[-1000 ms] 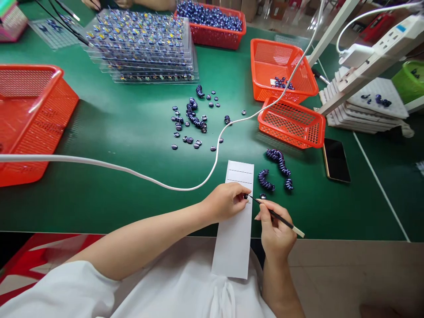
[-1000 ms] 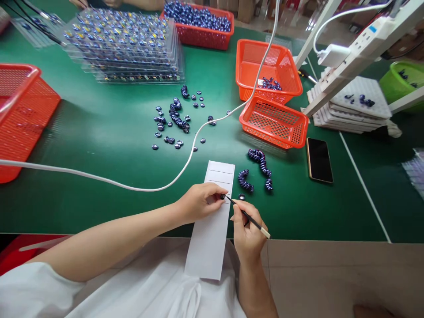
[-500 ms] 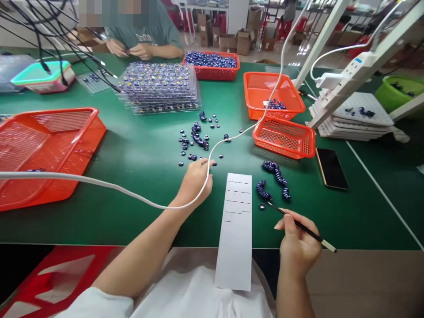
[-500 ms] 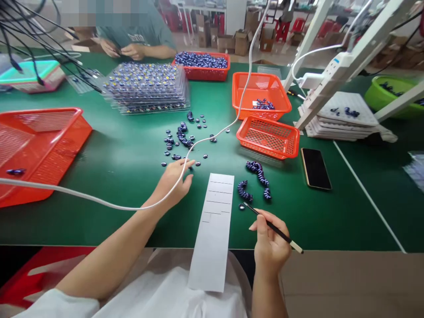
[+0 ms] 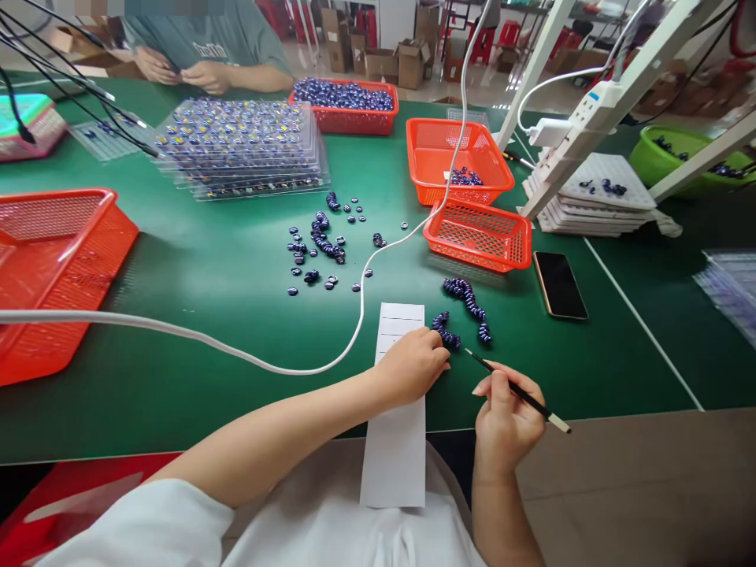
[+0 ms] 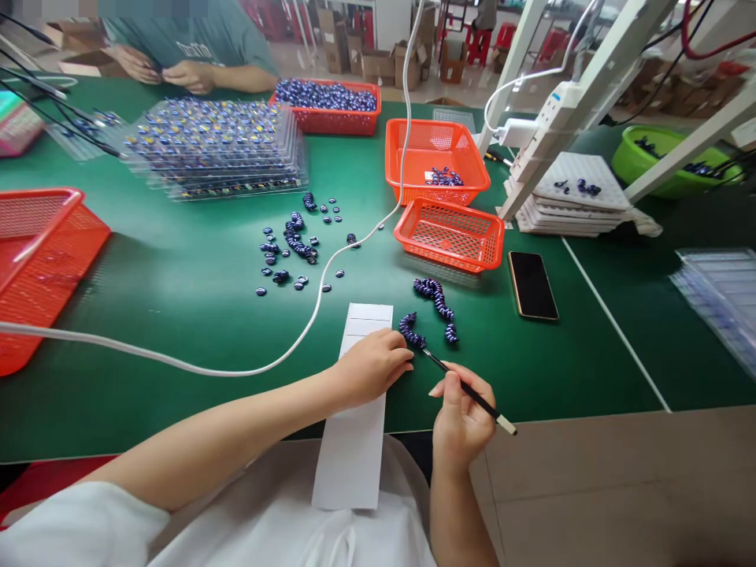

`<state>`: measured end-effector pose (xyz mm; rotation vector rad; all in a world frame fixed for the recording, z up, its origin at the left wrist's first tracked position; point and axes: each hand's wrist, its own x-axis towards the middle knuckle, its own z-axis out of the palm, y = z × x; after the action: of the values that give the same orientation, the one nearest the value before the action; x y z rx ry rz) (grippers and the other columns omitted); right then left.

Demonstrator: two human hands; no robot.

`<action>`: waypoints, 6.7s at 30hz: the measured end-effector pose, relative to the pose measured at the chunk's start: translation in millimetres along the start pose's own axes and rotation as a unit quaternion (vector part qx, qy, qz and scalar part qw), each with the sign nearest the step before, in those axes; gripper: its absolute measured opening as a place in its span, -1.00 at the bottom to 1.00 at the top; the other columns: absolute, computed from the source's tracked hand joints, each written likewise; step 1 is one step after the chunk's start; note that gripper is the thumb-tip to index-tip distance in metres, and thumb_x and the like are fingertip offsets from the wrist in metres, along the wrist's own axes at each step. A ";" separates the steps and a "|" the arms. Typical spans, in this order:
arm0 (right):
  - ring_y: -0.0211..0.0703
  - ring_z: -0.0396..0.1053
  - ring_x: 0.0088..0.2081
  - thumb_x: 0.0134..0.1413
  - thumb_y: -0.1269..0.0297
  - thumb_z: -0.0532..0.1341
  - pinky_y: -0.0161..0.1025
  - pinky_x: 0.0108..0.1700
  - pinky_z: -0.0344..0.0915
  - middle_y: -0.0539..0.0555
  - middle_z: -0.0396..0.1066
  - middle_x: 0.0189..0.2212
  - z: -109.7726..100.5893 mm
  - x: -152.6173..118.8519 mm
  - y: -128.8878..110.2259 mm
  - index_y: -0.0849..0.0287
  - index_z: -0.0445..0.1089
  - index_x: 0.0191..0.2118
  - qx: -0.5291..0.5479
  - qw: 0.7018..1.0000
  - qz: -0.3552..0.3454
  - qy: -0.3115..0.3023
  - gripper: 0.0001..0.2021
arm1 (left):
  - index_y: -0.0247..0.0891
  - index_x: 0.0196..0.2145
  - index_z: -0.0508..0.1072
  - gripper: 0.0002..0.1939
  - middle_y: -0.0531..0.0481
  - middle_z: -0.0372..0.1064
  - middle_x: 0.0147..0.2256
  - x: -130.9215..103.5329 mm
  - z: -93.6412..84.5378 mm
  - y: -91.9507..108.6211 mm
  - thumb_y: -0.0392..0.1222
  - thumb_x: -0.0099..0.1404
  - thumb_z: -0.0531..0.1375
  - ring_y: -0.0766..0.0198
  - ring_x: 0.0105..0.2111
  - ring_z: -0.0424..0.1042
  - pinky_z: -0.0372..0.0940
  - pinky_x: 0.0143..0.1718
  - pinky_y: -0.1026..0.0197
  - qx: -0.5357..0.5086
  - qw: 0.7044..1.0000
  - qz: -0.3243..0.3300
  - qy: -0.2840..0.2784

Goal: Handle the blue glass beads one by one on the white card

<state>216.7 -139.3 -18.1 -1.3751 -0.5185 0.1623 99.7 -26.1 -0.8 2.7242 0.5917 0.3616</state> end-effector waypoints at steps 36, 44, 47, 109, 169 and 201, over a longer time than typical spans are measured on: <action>-0.31 0.39 -0.57 0.13 0.11 0.33 -0.38 -0.52 0.36 -0.03 0.46 -0.51 10.7 -20.2 -11.4 0.17 0.46 -0.26 -0.200 0.930 0.092 -0.293 -0.78 | -0.28 -0.10 0.46 -0.76 -0.10 0.40 -0.32 -79.0 -38.4 -37.6 -0.35 0.31 0.09 0.12 -0.32 0.32 0.21 -0.29 0.08 -0.005 0.996 0.066 -0.052; -0.32 0.38 -0.57 0.13 0.10 0.32 -0.40 -0.50 0.35 -0.06 0.43 -0.54 10.4 -20.2 -14.2 0.14 0.46 -0.27 -0.216 0.930 0.101 -0.280 -0.79 | -0.28 -0.11 0.46 -0.77 -0.09 0.40 -0.31 -79.1 -38.8 -37.9 -0.34 0.33 0.08 0.12 -0.32 0.31 0.18 -0.29 0.09 -0.009 0.996 0.061 -0.060; -0.32 0.37 -0.58 0.13 0.09 0.32 -0.40 -0.51 0.34 -0.05 0.43 -0.54 11.5 -20.0 -15.2 0.14 0.46 -0.28 -0.217 0.929 0.101 -0.283 -0.78 | -0.28 -0.12 0.47 -0.78 -0.09 0.39 -0.31 -78.8 -39.5 -37.5 -0.34 0.33 0.08 0.12 -0.32 0.30 0.18 -0.29 0.08 -0.007 0.996 0.062 -0.061; -0.35 0.32 -0.64 0.07 0.16 0.37 -0.33 -0.57 0.30 0.05 0.53 -0.43 7.7 -22.6 -18.9 0.20 0.46 -0.31 -0.080 0.974 0.093 -0.189 -0.80 | -0.32 -0.04 0.48 -0.72 -0.16 0.47 -0.26 -84.6 -28.8 -37.7 -0.33 0.41 0.03 0.16 -0.27 0.43 0.33 -0.24 0.14 -0.116 0.992 0.011 0.047; -0.16 0.56 -0.34 0.11 0.42 0.33 -0.25 -0.39 0.52 0.07 0.58 -0.25 -1.4 -17.9 0.0 0.12 0.47 -0.23 -0.126 0.960 -0.074 -0.238 -0.89 | -0.28 0.13 0.21 -0.57 -0.09 0.51 -0.17 -47.7 -2.8 -19.1 -0.41 0.30 0.04 0.24 -0.27 0.54 0.47 -0.21 0.18 -0.155 0.983 -0.025 0.098; -0.13 0.57 -0.29 0.10 0.43 0.33 -0.20 -0.33 0.55 0.07 0.58 -0.27 -1.4 -20.3 3.4 0.11 0.47 -0.21 -0.133 0.954 -0.125 -0.237 -0.86 | -0.33 0.10 0.24 -0.57 -0.11 0.53 -0.20 -46.3 -1.7 -17.6 -0.44 0.26 0.05 0.23 -0.30 0.53 0.47 -0.25 0.18 -0.150 0.983 -0.024 0.107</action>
<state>200.2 -148.1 -26.7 -1.5204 -1.1459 0.2234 52.1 -30.8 -13.7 2.3944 0.6032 0.6780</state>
